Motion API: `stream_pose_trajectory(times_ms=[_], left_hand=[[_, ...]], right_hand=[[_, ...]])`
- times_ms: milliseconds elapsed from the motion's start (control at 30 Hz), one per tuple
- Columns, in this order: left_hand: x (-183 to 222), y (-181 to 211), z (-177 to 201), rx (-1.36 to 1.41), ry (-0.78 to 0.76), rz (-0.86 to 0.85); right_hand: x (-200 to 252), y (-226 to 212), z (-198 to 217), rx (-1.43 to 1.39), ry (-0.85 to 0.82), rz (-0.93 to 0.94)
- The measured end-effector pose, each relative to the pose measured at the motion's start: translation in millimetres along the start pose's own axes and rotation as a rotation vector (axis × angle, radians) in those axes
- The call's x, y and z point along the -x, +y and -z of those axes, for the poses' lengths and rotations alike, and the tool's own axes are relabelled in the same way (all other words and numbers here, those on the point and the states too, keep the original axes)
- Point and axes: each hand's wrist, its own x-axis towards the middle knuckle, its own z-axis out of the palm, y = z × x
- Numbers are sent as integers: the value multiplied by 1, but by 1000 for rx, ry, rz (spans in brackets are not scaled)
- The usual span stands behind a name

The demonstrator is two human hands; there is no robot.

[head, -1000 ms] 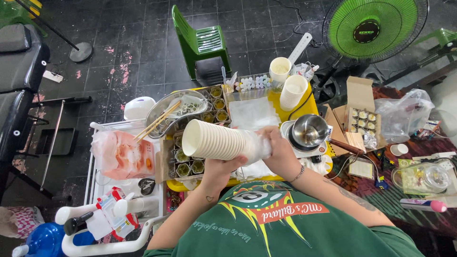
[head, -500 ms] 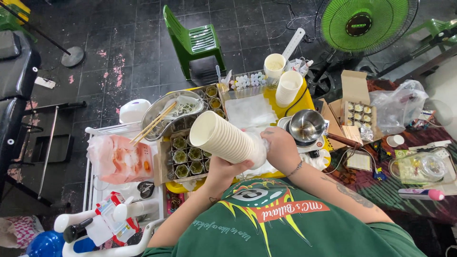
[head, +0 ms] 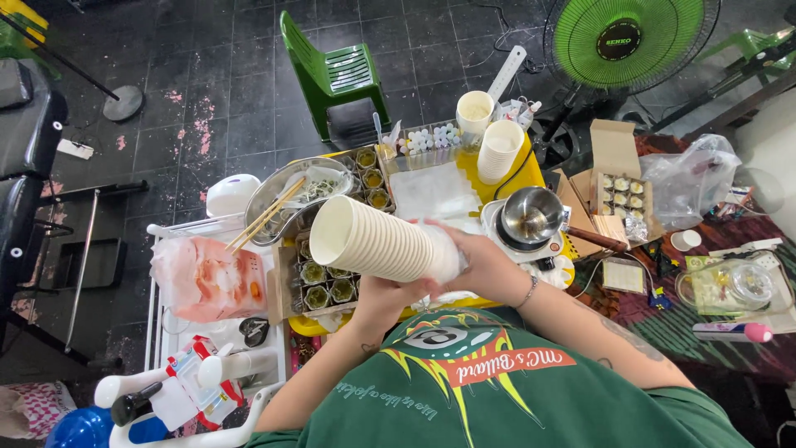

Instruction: Preparing and wiping down paper cups and small containers on a workbench in a candle studio.

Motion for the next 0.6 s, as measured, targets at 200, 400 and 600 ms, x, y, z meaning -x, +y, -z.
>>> stream_pose_trajectory(times_ms=[200, 400, 600], left_hand=[[4, 14, -3, -57, -36, 21], [6, 10, 0, -56, -18, -20], [10, 4, -2, -183, -5, -24]], right_hand=[[6, 23, 0, 300, -25, -201], [10, 40, 5, 471, -15, 152], [20, 80, -11, -759, 236, -531]])
